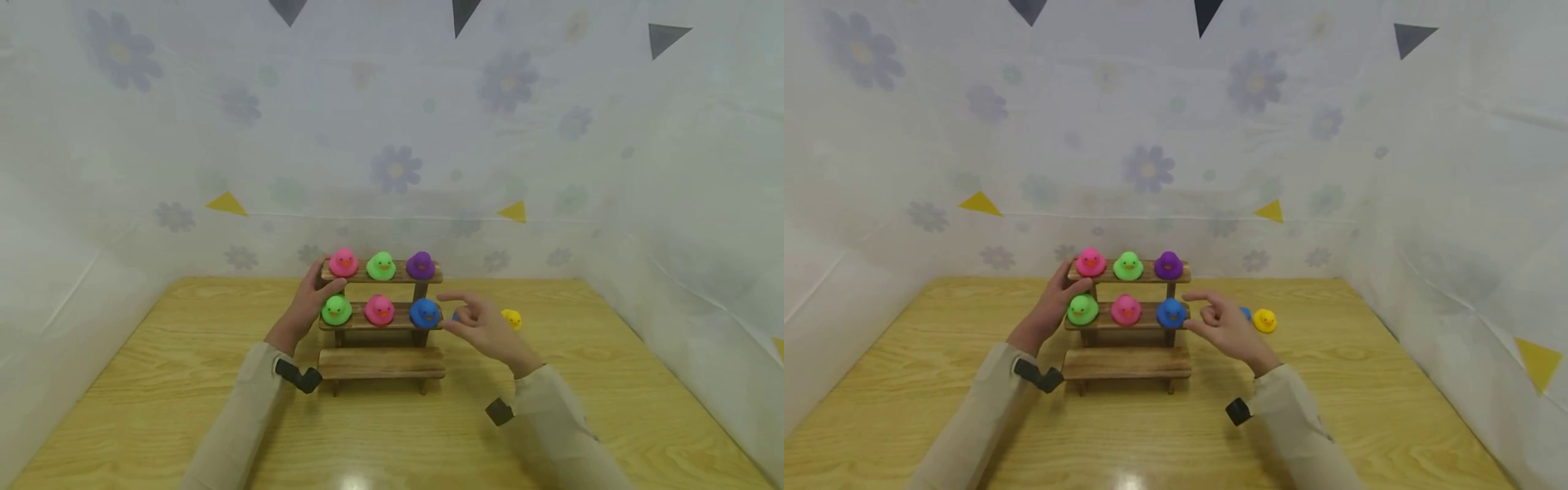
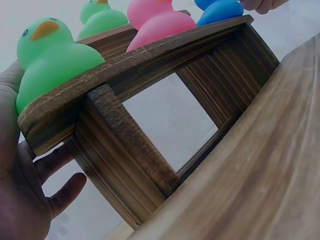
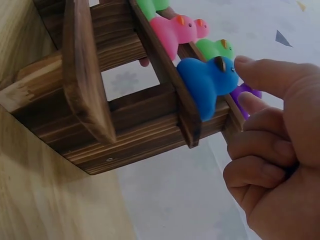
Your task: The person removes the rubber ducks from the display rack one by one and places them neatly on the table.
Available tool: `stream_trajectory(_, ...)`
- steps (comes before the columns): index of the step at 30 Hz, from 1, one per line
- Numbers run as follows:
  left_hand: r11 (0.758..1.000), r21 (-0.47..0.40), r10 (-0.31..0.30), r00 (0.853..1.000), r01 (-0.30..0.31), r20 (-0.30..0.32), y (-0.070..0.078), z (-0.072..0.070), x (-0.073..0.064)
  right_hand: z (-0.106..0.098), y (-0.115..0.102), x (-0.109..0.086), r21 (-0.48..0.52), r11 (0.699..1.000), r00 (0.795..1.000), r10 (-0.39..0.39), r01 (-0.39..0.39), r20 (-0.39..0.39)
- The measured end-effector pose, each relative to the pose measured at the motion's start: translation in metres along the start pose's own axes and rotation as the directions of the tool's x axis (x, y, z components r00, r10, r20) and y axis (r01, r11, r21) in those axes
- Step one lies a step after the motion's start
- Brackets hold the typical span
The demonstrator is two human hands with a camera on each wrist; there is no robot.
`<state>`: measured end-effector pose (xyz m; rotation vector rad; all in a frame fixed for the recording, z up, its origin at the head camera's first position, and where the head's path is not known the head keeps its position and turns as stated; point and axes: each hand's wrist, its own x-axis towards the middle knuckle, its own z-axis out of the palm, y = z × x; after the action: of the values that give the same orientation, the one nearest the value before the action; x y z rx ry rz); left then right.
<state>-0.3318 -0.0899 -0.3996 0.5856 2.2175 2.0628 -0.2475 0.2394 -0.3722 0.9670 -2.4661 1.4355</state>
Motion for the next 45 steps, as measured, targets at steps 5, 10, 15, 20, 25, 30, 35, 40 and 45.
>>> stream_trajectory(5, 1.0, -0.01, 0.007, 1.0, -0.007, 0.01, 0.0, 0.0, 0.0, 0.01, -0.009, 0.001, -0.019, 1.0, 1.0, 0.014, -0.014, -0.021)
stream_trajectory(10, 1.0, -0.015, 0.014, 1.0, -0.013, 0.006, 0.0, 0.0, 0.001, 0.017, -0.026, 0.003, -0.022, 1.0, 0.999, 0.021, -0.022, -0.036)
stream_trajectory(15, 1.0, -0.008, 0.007, 1.0, -0.007, 0.002, 0.0, -0.001, -0.002, 0.022, -0.027, 0.004, -0.024, 0.999, 0.998, 0.027, -0.029, -0.059)
stream_trajectory(20, 1.0, -0.002, -0.01, 1.0, 0.01, -0.004, -0.004, -0.001, -0.006, 0.027, -0.022, 0.002, -0.013, 1.0, 0.997, 0.021, -0.022, -0.068)
stream_trajectory(25, 1.0, -0.001, -0.005, 1.0, 0.005, -0.011, -0.004, 0.0, -0.004, 0.029, -0.026, 0.003, -0.046, 0.998, 0.996, 0.028, -0.032, -0.087)
stream_trajectory(30, 1.0, -0.001, -0.002, 1.0, 0.002, -0.021, -0.003, -0.002, -0.003, 0.029, -0.031, 0.006, -0.056, 0.998, 0.994, 0.031, -0.036, -0.103)
stream_trajectory(35, 1.0, 0.0, -0.001, 1.0, 0.001, -0.016, 0.0, -0.003, -0.003, 0.028, -0.031, 0.007, -0.048, 0.999, 0.992, -0.004, -0.003, -0.129)
stream_trajectory(40, 1.0, -0.002, 0.005, 1.0, -0.005, -0.019, 0.001, -0.005, -0.001, 0.028, -0.031, 0.008, -0.029, 0.999, 0.991, -0.048, 0.045, -0.125)
stream_trajectory(45, 1.0, -0.011, 0.014, 1.0, -0.014, -0.008, 0.0, -0.005, 0.0, 0.026, -0.035, 0.006, -0.022, 1.0, 0.992, -0.01, 0.007, -0.123)
